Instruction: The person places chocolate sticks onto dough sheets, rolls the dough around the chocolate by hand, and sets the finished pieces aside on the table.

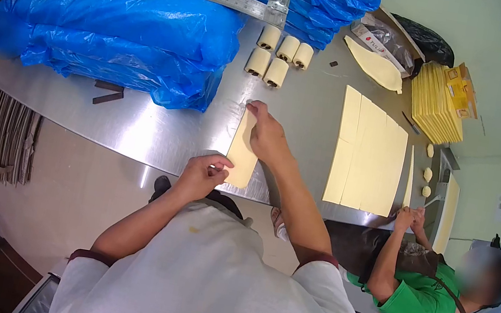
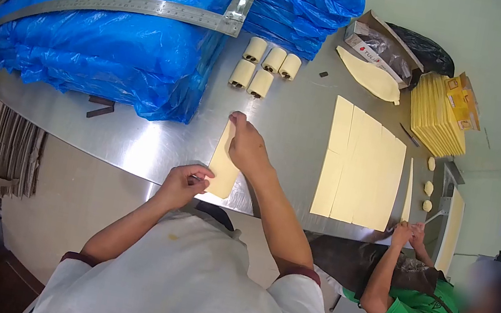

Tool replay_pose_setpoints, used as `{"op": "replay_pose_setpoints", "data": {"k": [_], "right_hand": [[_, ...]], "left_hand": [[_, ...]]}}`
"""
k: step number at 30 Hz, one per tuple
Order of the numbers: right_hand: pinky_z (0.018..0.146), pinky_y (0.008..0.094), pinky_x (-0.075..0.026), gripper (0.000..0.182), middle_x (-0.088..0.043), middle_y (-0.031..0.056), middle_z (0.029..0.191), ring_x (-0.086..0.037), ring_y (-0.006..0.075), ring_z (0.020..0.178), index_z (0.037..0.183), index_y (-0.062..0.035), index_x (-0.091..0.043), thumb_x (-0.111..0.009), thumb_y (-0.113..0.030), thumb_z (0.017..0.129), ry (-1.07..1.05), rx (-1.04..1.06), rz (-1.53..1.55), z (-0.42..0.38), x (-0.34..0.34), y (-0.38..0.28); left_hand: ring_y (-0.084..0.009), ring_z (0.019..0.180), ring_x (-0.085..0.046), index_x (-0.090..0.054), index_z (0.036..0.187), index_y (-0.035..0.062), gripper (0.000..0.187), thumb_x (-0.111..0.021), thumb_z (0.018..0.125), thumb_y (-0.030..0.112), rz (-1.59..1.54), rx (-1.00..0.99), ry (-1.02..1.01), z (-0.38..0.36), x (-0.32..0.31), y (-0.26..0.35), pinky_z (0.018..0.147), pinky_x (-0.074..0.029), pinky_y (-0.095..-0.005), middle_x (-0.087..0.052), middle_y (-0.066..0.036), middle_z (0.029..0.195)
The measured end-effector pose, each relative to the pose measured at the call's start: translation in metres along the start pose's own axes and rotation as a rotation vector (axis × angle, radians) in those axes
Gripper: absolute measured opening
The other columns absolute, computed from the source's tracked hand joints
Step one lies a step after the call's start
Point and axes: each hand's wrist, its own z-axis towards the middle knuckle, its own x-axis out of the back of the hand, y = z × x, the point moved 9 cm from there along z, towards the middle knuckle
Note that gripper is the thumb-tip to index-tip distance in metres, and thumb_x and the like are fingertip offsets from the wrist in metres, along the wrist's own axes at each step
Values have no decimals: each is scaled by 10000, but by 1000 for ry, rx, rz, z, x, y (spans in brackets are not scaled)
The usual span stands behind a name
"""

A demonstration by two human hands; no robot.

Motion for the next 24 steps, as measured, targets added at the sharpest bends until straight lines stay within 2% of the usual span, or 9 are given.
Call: {"op": "replay_pose_setpoints", "data": {"k": [1,4,6,12,15,18,24], "right_hand": [[930,520,-501,497,-652,317,1149,-623,485,1069,1275,19,-422,-445,124,790,-25,-35,49,1,3,1],[939,517,-499,503,-645,320,1177,-622,476,1093,1283,25,-402,-439,123,790,3,-27,-80,-7,6,4],[926,534,-494,535,-641,304,1219,-629,491,1060,1299,-8,-393,-428,112,779,7,-20,-71,-10,1,8],[907,548,-491,540,-645,299,1227,-631,514,1017,1301,-1,-377,-424,103,774,-41,-85,-140,-9,13,15],[895,548,-493,530,-656,293,1209,-632,521,995,1296,1,-376,-428,99,778,-32,-82,-135,-13,14,23],[885,546,-497,511,-664,290,1195,-635,523,981,1283,1,-384,-430,97,783,-9,-133,-116,-19,23,17],[899,543,-494,509,-661,284,1214,-640,513,988,1264,4,-394,-445,104,768,-21,-174,-140,-14,24,17]], "left_hand": [[-39,654,-587,-725,1081,48,188,-689,898,33,-4,2,-14,-1,-1,0,614,-488,-227,-633,-15,823],[-35,663,-589,-724,1085,47,190,-694,897,40,8,-11,-34,-1,0,8,635,-491,-226,-634,0,780],[-30,671,-589,-722,1083,46,188,-700,896,45,53,-28,-50,-4,-1,19,646,-490,-223,-629,10,746],[-26,622,-492,-714,1064,27,174,-716,890,32,45,2,-180,-1,-6,11,589,-414,-220,-558,45,672],[-12,686,-524,-705,1081,9,172,-687,911,-9,27,11,-201,-1,-9,7,619,-421,-207,-621,33,789],[-7,677,-510,-705,1073,10,167,-688,908,-12,47,1,-216,-2,-8,10,591,-392,-210,-624,36,778],[-7,642,-468,-703,1064,5,159,-695,905,-7,57,-15,-172,-4,-8,17,577,-373,-204,-540,63,715]]}}
